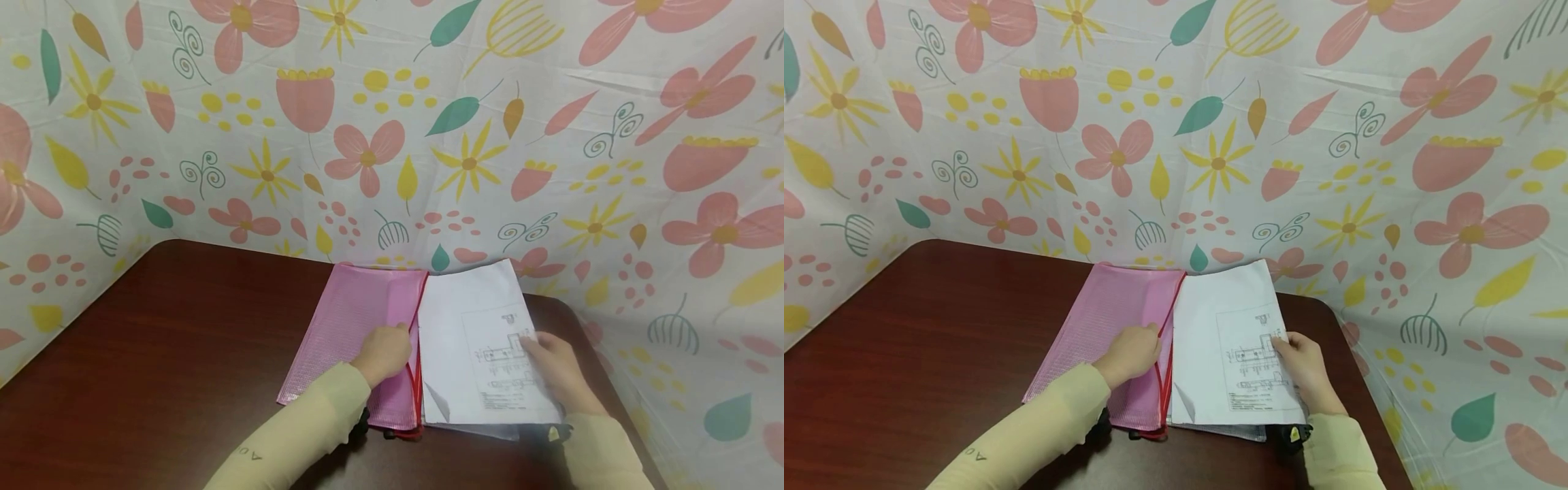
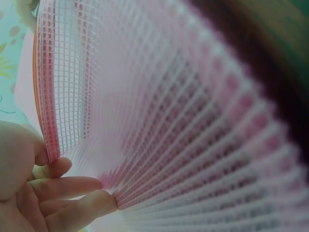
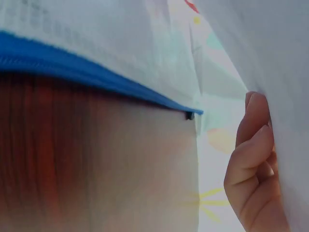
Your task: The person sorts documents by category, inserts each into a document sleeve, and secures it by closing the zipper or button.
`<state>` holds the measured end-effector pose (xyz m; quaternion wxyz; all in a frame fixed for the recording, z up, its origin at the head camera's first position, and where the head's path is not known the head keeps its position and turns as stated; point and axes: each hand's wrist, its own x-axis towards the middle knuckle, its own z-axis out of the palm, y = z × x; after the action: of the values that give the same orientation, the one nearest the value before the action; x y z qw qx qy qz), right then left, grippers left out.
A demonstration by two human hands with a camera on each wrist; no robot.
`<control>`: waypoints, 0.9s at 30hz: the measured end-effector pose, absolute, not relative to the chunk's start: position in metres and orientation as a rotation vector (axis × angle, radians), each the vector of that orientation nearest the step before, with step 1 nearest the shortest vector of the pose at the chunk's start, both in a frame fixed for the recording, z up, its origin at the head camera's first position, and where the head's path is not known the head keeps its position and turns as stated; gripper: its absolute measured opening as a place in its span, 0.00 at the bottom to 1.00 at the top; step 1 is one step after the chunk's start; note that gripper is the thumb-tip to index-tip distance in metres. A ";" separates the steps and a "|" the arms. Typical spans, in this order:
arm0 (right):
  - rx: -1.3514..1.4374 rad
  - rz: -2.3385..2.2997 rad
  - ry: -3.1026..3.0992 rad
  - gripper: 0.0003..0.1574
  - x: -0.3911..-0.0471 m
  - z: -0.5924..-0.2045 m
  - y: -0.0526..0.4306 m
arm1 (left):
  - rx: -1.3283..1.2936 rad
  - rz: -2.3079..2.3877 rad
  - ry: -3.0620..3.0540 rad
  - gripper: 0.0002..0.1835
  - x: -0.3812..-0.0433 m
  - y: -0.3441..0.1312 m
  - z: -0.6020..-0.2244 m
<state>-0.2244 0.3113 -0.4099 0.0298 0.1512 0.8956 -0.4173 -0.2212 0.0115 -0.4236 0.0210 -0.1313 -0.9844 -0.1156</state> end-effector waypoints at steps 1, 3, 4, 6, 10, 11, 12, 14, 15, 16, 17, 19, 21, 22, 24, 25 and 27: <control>0.467 -1.286 2.767 0.39 -0.224 -0.409 0.310 | -0.403 -0.363 -3.049 0.08 -0.221 0.012 -0.424; 0.454 -1.287 2.782 0.39 -0.224 -0.408 0.307 | -0.391 -0.387 -3.047 0.07 -0.221 0.012 -0.424; 0.448 -1.288 2.788 0.39 -0.224 -0.407 0.306 | -0.387 -0.398 -3.046 0.07 -0.221 0.012 -0.424; 0.455 -1.281 2.796 0.38 -0.224 -0.406 0.303 | -0.389 -0.418 -3.042 0.09 -0.220 0.012 -0.423; 0.477 -1.310 2.810 0.36 -0.222 -0.402 0.295 | -0.460 -0.468 -3.009 0.15 -0.221 0.011 -0.424; 0.485 -1.326 2.810 0.35 -0.221 -0.401 0.293 | -0.490 -0.470 -2.998 0.14 -0.221 0.011 -0.424; 0.493 -1.342 2.812 0.34 -0.221 -0.400 0.291 | -0.520 -0.473 -2.989 0.11 -0.221 0.011 -0.424; 0.498 -1.371 2.814 0.33 -0.220 -0.399 0.286 | -0.566 -0.456 -2.986 0.06 -0.221 0.012 -0.423; 0.497 -1.383 2.813 0.32 -0.220 -0.399 0.285 | -0.578 -0.449 -2.992 0.04 -0.221 0.012 -0.423; 0.496 -1.389 2.816 0.31 -0.221 -0.399 0.283 | -0.585 -0.441 -3.009 0.04 -0.221 0.012 -0.422; 0.494 -1.393 2.820 0.31 -0.221 -0.399 0.282 | -0.586 -0.430 -3.028 0.06 -0.220 0.013 -0.421; 0.490 -1.392 2.828 0.30 -0.222 -0.400 0.281 | -0.579 -0.425 -3.074 0.11 -0.220 0.013 -0.419; 0.501 -1.382 2.834 0.29 -0.223 -0.401 0.280 | -0.586 -0.431 -3.122 0.20 -0.218 0.013 -0.416; 0.509 -1.379 2.833 0.29 -0.223 -0.402 0.280 | -0.598 -0.431 -3.146 0.25 -0.217 0.013 -0.414; 0.525 -1.390 2.823 0.29 -0.224 -0.404 0.280 | -0.630 -0.436 -3.186 0.34 -0.214 0.014 -0.409; 0.532 -1.392 2.820 0.30 -0.224 -0.405 0.279 | -0.653 -0.441 -3.210 0.37 -0.213 0.014 -0.407; 0.544 -1.415 2.807 0.30 -0.225 -0.406 0.279 | -0.702 -0.426 -3.248 0.40 -0.210 0.015 -0.403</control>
<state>-0.2250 0.2786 -0.4063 -0.0242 0.1706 0.8796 -0.4434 -0.2103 0.0145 -0.4030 -0.1043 -0.2085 -0.9642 -0.1266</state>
